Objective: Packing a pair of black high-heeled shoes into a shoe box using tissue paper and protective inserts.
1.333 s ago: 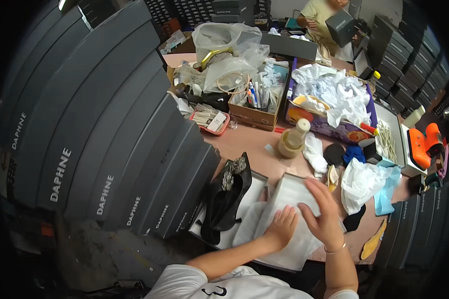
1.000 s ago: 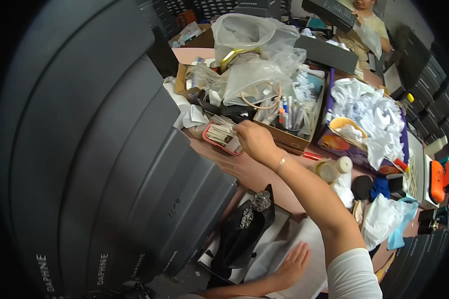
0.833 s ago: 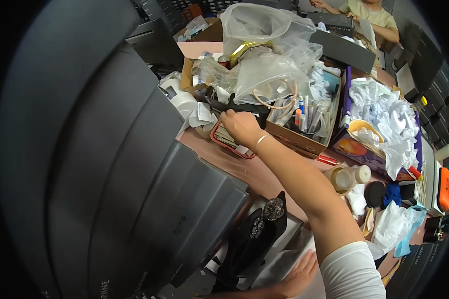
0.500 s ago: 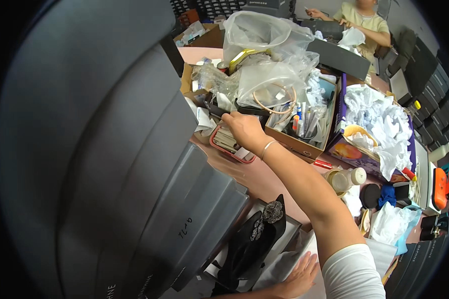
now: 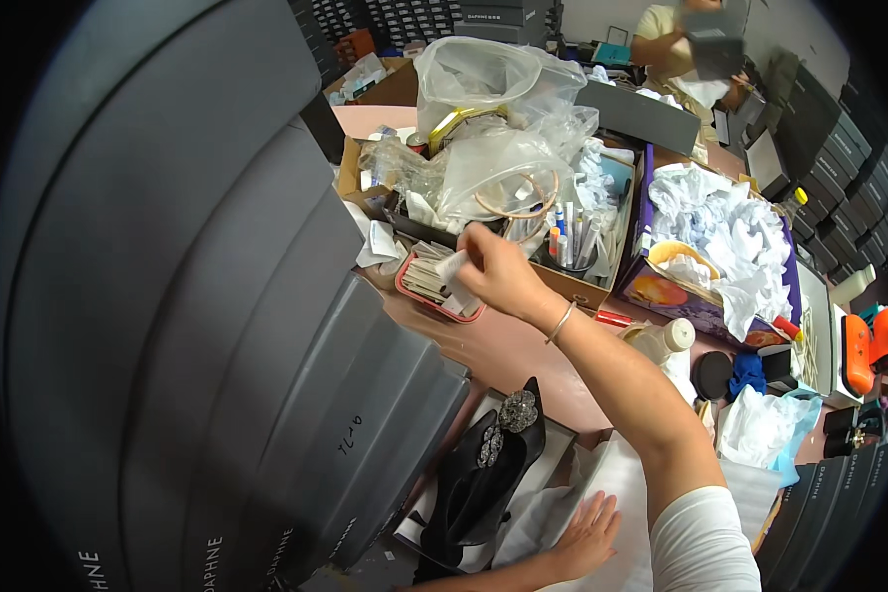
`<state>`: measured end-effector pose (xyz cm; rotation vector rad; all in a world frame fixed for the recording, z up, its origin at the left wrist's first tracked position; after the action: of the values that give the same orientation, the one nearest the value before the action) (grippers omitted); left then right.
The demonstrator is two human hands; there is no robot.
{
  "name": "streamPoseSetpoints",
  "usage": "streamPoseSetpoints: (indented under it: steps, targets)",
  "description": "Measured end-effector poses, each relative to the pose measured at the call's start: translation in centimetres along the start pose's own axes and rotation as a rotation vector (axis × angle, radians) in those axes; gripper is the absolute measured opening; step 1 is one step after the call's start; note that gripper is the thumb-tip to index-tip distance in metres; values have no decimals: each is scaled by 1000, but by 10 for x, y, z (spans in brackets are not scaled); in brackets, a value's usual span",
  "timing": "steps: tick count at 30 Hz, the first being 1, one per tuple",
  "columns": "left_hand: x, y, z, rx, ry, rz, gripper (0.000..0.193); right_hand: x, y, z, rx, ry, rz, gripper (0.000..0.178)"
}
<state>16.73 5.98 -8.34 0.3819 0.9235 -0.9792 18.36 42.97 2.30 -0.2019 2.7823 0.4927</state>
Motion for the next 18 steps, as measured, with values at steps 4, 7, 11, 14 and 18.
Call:
streamPoseSetpoints:
  steps: [4, 7, 11, 14, 18]
  targets:
    - [3, 1, -2, 14, -16, 18, 71, 27, -10, 33, -73, -502, -93, 17]
    - [-6, -1, 0, 43, -154, 112, 58, 36, 0, 54, 28, -734, -296, 14]
    - [-3, -1, -2, 39, -18, 152, 59, 39, 8, 67, 149, -750, -377, 16]
    - [2, -2, -3, 14, -44, 35, 70, 29, 3, 73, 142, -690, -414, 17]
    - [-1, -4, -4, 31, -13, 24, 69, 11, -11, 58, 116, -429, -161, 15]
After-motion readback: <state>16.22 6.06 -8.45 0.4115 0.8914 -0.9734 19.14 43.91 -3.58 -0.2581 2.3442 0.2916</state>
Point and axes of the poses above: each hand's wrist, its own y-axis towards the middle knuckle, its own x-axis out of the palm, z = x × y, the point moved 2 cm from there along y, towards the middle knuckle, and after that the axes turned 9 degrees about y, right-handed, at the moved point
